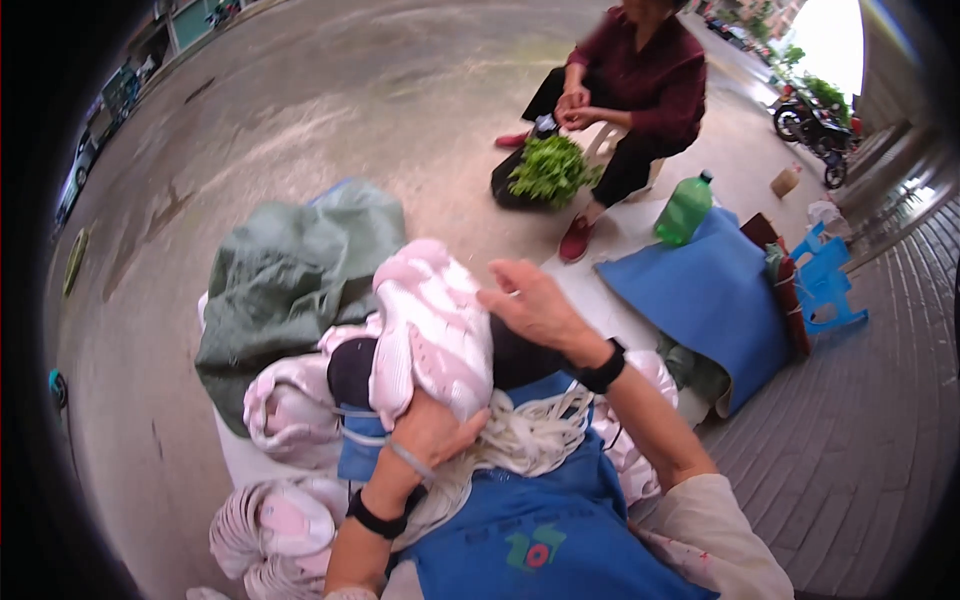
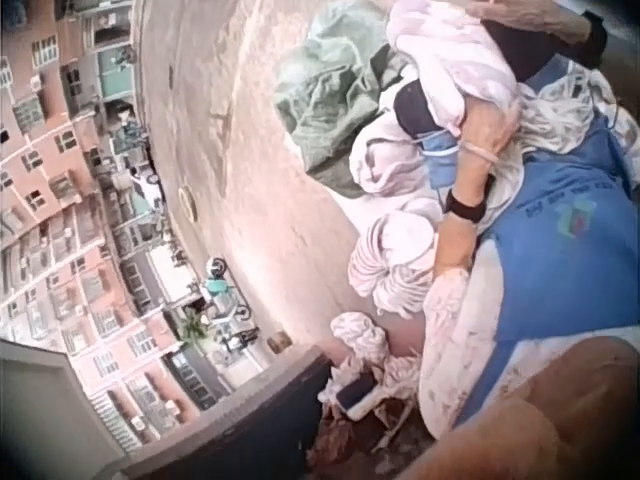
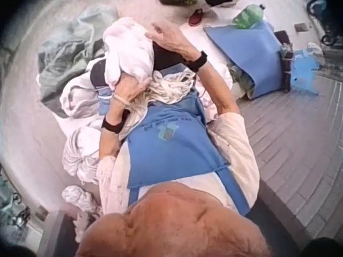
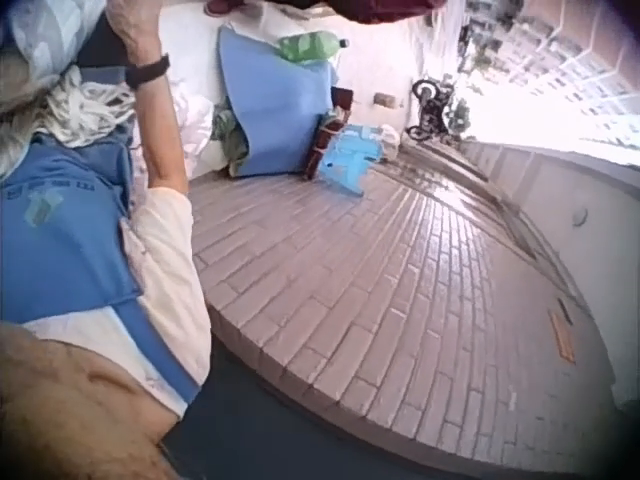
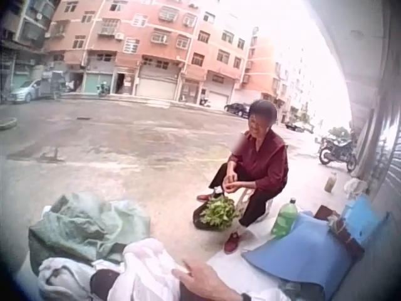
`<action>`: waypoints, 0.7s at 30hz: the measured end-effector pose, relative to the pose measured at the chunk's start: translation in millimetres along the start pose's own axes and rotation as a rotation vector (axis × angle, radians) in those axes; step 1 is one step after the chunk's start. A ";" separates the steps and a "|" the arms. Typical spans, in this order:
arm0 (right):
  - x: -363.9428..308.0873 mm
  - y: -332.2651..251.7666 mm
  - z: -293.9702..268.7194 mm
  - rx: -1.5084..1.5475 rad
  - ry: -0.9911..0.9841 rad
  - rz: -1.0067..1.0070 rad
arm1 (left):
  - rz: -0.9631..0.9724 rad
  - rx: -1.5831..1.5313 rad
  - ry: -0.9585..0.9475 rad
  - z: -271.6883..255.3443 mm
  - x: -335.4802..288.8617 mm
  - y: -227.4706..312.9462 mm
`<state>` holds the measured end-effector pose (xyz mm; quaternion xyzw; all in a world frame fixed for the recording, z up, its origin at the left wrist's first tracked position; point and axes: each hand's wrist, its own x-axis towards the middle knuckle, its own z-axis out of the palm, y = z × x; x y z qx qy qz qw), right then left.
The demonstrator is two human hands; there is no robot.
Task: The recorder is manually lacing and organizing multiple pairs of new sneakers while sitting outside.
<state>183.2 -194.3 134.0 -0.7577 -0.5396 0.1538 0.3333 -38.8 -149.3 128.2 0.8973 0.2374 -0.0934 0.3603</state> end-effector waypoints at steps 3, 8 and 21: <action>-30.0 -29.7 -10.5 0.256 -0.267 -0.001 | 0.253 0.054 0.435 16.9 6.8 -11.4; -47.1 -47.9 27.2 -0.066 -0.398 -0.064 | 0.400 0.294 0.101 37.4 13.9 -34.5; -42.8 -36.2 33.3 0.252 -0.209 -0.109 | 0.008 -0.720 0.728 -36.4 -48.4 -17.1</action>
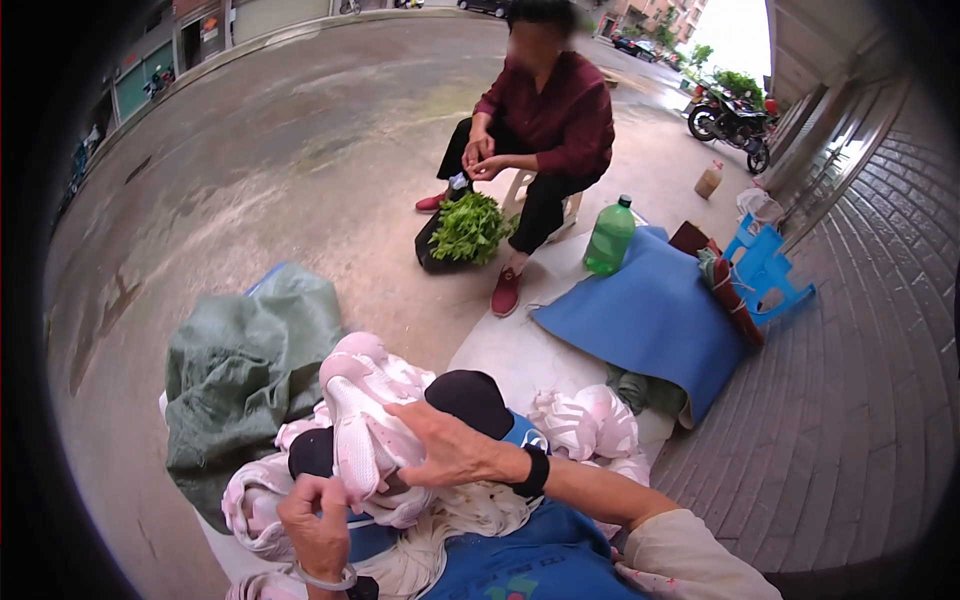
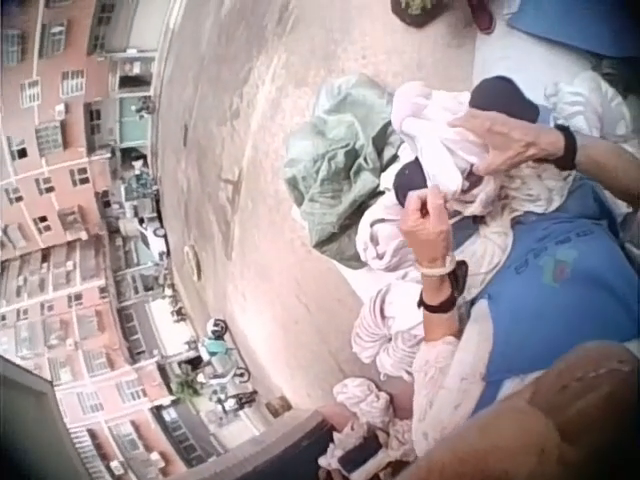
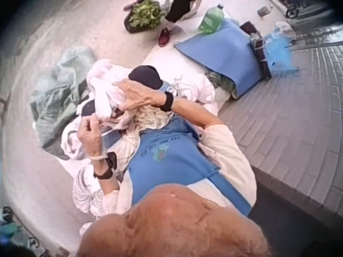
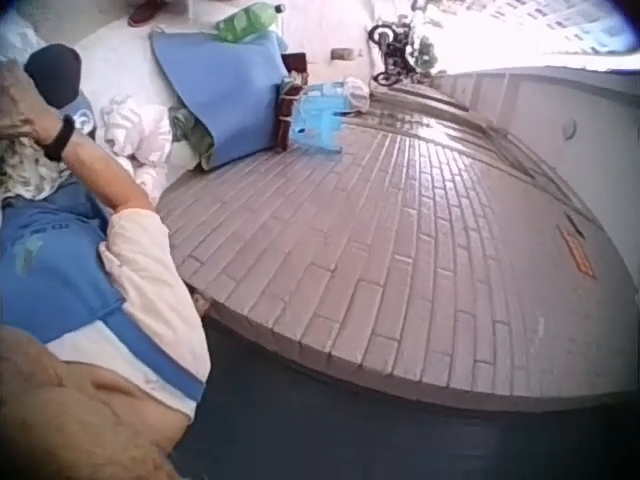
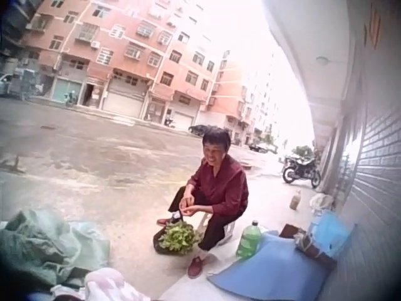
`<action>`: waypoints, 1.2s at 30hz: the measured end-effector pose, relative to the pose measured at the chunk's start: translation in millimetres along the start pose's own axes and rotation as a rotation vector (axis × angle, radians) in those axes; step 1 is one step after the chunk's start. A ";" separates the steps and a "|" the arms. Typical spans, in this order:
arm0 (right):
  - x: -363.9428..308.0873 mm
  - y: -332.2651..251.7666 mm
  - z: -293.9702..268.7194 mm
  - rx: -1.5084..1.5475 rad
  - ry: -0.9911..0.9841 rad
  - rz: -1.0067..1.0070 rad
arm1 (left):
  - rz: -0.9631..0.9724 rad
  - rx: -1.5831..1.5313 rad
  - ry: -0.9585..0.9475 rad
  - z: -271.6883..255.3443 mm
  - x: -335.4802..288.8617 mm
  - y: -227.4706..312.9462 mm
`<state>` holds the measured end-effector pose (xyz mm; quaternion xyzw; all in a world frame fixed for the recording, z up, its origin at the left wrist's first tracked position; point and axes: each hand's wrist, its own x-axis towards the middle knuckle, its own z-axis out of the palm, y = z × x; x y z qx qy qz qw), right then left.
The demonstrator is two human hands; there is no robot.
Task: The recorder is manually lacing and organizing multiple pairs of new sneakers while sitting outside.
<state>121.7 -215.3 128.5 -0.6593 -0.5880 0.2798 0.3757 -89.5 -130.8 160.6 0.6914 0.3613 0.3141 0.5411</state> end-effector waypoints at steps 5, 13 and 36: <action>5.4 16.0 -12.0 -0.050 -0.111 0.017 | 0.304 0.403 -0.241 21.6 39.9 -52.0; -24.7 -3.9 27.0 -0.409 0.068 0.008 | 0.512 0.613 -0.293 34.0 27.4 -51.5; -32.4 16.3 21.5 -0.398 0.063 -0.052 | 0.518 0.612 -0.152 57.8 3.0 -74.1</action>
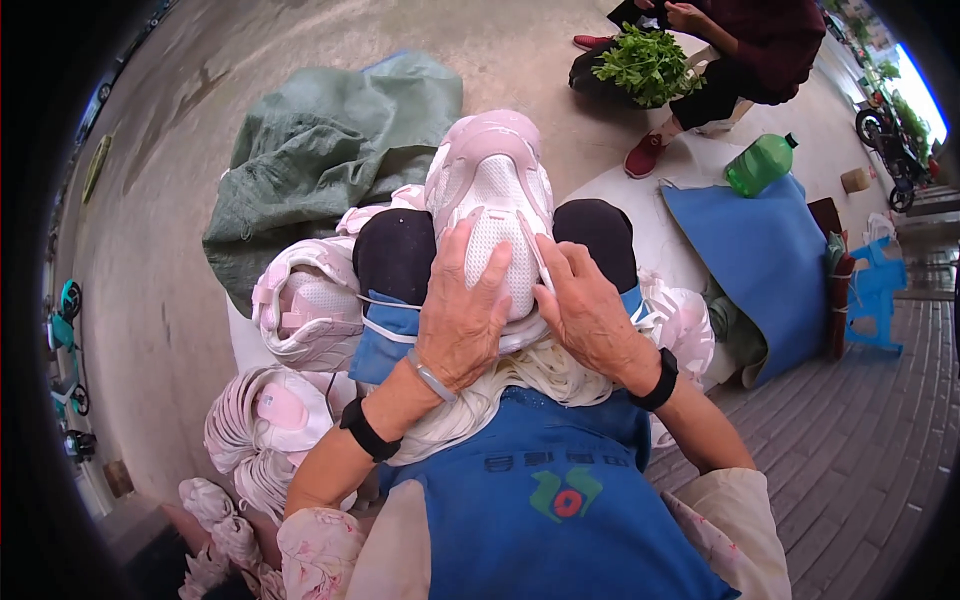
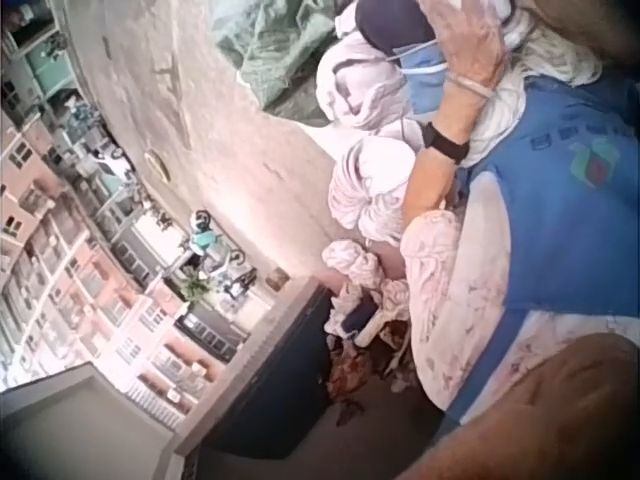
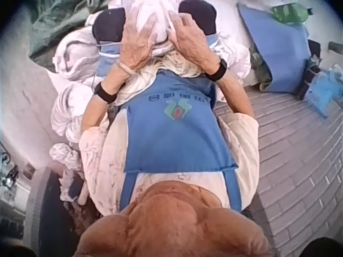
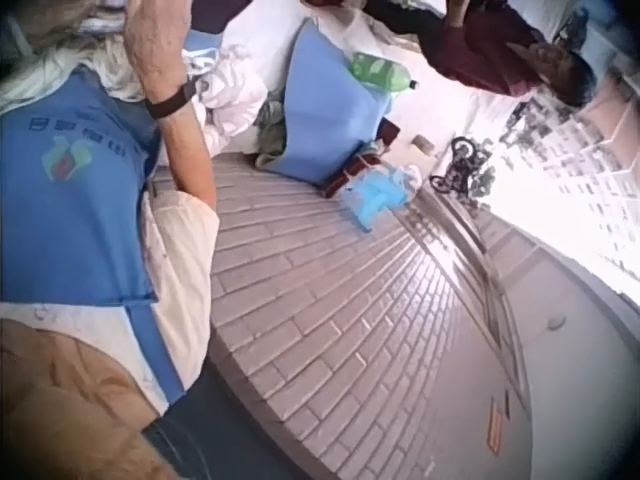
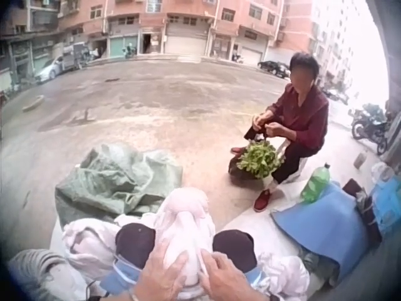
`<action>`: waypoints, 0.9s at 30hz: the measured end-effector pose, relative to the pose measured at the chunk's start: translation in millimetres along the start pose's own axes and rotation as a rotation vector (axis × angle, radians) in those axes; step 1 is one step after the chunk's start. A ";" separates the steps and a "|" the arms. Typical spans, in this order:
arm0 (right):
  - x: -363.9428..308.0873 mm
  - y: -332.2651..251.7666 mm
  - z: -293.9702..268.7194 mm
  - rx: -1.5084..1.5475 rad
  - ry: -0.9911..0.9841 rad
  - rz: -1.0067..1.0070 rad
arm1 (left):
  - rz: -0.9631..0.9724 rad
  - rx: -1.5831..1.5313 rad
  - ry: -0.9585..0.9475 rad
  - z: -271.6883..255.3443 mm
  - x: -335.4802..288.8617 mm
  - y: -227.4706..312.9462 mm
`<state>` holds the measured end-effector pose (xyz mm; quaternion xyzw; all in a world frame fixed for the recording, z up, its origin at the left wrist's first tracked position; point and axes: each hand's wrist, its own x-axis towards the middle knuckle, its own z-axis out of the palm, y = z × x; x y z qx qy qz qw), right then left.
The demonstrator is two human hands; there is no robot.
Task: The recorder is manually lacing and organizing multiple pairs of new sneakers while sitting outside.
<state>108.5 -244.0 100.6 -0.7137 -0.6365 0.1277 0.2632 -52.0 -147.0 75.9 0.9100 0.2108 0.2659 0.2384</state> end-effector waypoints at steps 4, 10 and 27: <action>-10.5 -4.7 1.8 0.040 -0.003 0.013 | 0.003 -0.121 -0.028 -6.3 -5.5 -1.9; -6.9 -7.2 -7.6 0.078 -0.002 0.022 | -0.110 -0.198 0.010 -20.6 8.2 -16.7; -3.5 -7.0 -7.4 -0.019 0.113 0.002 | -0.067 -0.282 -0.060 -13.7 30.5 -21.0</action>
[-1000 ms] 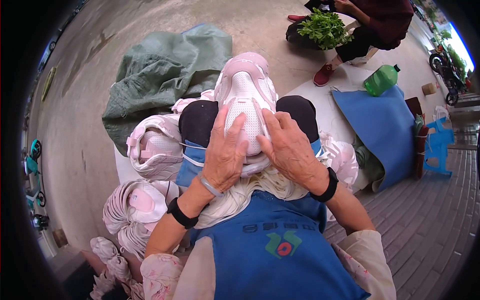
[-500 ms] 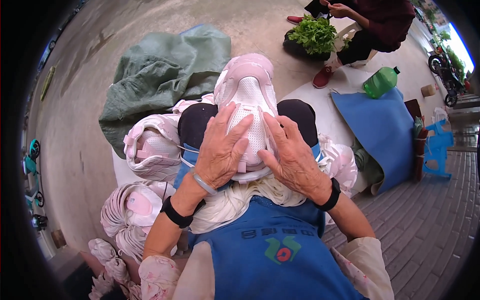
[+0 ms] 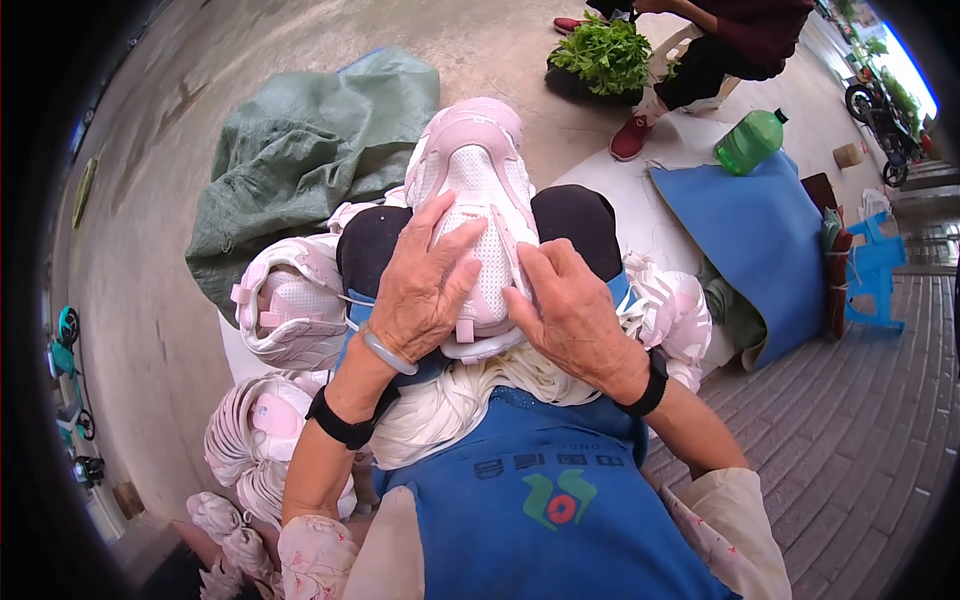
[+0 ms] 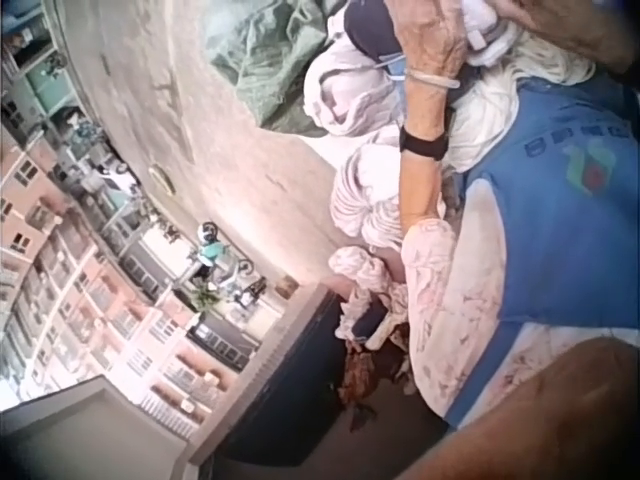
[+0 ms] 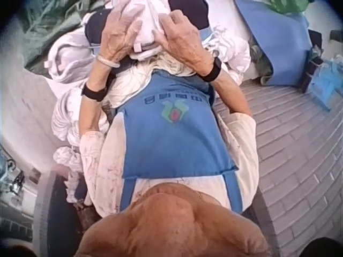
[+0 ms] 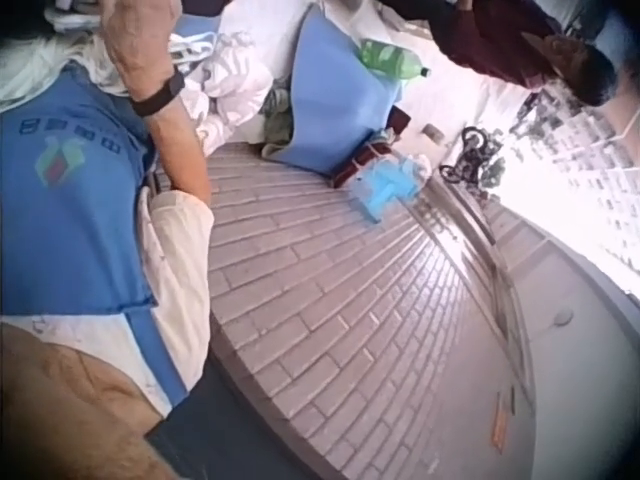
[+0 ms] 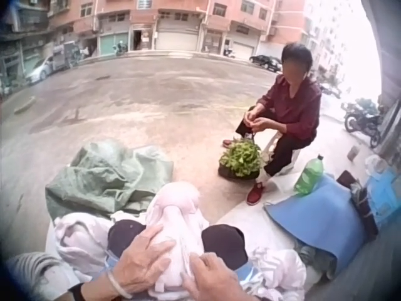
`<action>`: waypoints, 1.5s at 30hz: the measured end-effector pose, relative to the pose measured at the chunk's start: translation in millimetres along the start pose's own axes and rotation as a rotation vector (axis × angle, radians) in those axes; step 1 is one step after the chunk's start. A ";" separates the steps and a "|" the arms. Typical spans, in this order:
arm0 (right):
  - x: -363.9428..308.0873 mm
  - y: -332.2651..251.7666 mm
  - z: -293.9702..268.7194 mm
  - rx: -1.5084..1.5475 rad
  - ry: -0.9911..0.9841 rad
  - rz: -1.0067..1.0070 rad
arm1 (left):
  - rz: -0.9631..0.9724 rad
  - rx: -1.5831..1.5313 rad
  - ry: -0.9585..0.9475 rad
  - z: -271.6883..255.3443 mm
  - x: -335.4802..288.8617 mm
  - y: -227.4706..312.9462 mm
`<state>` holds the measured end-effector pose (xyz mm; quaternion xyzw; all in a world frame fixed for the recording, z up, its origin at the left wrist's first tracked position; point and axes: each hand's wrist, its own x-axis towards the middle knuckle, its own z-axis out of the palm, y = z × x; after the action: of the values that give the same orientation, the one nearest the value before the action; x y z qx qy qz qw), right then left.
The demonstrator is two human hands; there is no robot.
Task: The recorder is manually lacing and organizing multiple pairs of new sneakers while sitting outside.
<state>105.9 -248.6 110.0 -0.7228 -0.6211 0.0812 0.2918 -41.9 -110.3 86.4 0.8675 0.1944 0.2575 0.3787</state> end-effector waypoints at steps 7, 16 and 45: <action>-6.0 -5.8 11.4 -0.208 0.050 -0.112 | 0.135 0.322 0.043 18.6 2.6 5.9; -11.4 6.0 -2.7 0.081 0.018 -0.015 | -0.221 -0.375 0.212 19.4 -1.5 -2.5; -89.4 -3.7 -94.6 0.128 -0.426 -0.220 | -0.142 0.035 0.175 -14.1 -90.0 35.3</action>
<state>128.9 -363.3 167.2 -0.5974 -0.7372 0.2385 0.2067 -116.5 -172.8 94.3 0.8321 0.2922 0.3011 0.3626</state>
